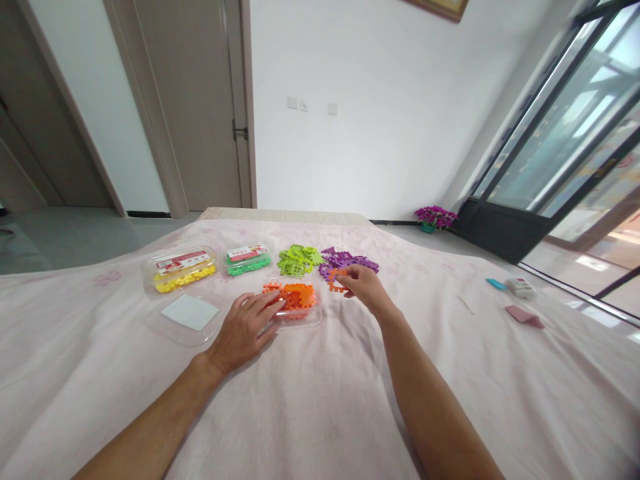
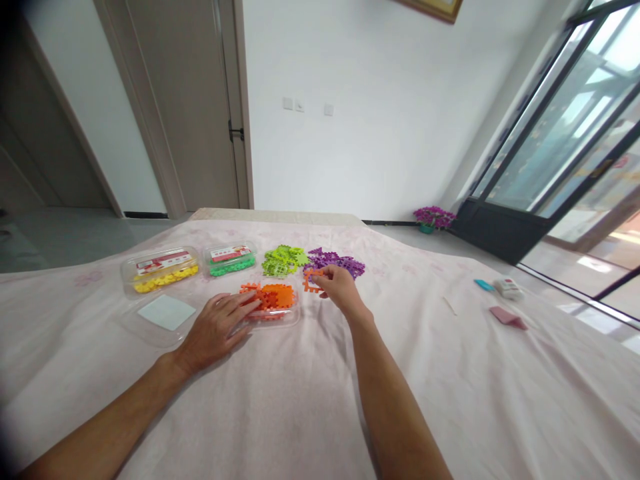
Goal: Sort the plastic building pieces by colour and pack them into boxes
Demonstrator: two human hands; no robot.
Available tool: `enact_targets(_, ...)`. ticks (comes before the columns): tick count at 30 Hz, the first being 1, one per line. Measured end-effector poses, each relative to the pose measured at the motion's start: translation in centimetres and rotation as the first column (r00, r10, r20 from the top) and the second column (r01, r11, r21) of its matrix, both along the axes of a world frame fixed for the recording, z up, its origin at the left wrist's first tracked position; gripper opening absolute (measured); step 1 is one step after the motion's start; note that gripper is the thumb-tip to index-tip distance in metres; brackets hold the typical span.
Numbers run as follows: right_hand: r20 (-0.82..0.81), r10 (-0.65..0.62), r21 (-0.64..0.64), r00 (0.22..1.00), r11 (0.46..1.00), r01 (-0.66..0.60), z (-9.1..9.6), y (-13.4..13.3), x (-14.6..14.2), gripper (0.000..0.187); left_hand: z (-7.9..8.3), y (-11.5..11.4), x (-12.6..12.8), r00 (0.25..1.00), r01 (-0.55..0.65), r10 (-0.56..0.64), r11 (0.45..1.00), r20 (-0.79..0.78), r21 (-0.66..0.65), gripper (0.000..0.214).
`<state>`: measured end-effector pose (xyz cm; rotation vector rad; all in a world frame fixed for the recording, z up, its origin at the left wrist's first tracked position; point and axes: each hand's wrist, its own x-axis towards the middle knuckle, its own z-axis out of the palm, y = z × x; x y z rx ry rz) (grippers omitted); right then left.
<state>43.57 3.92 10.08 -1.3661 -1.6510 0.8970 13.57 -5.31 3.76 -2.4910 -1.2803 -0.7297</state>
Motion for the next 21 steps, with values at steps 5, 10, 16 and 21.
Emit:
enact_targets(5,-0.181,0.033,-0.022,0.983,0.999,-0.037,-1.4,-0.5,-4.1,0.034,-0.1,0.1,0.2,0.999,-0.030,0.030,1.000,0.028,0.001,0.048)
enact_targets(10,-0.099,0.022,0.036,0.995,0.999,-0.018,-2.5,-0.7,-5.5,0.034,-0.1,0.2,0.1,0.999,-0.023,0.023,1.000,0.031,0.002,0.049)
enact_targets(16,0.289,-0.072,0.197,0.955,0.980,0.014,-1.8,-0.8,-5.0,0.032,-0.3,0.3,0.1,0.999,-0.018,0.018,1.000,0.036,-0.004,0.049)
enact_targets(21,0.509,-0.079,0.195,0.857,0.980,-0.026,-1.7,-0.8,-5.2,0.050,-0.1,0.1,0.2,0.999,-0.023,0.023,1.000,0.025,-0.008,0.048)
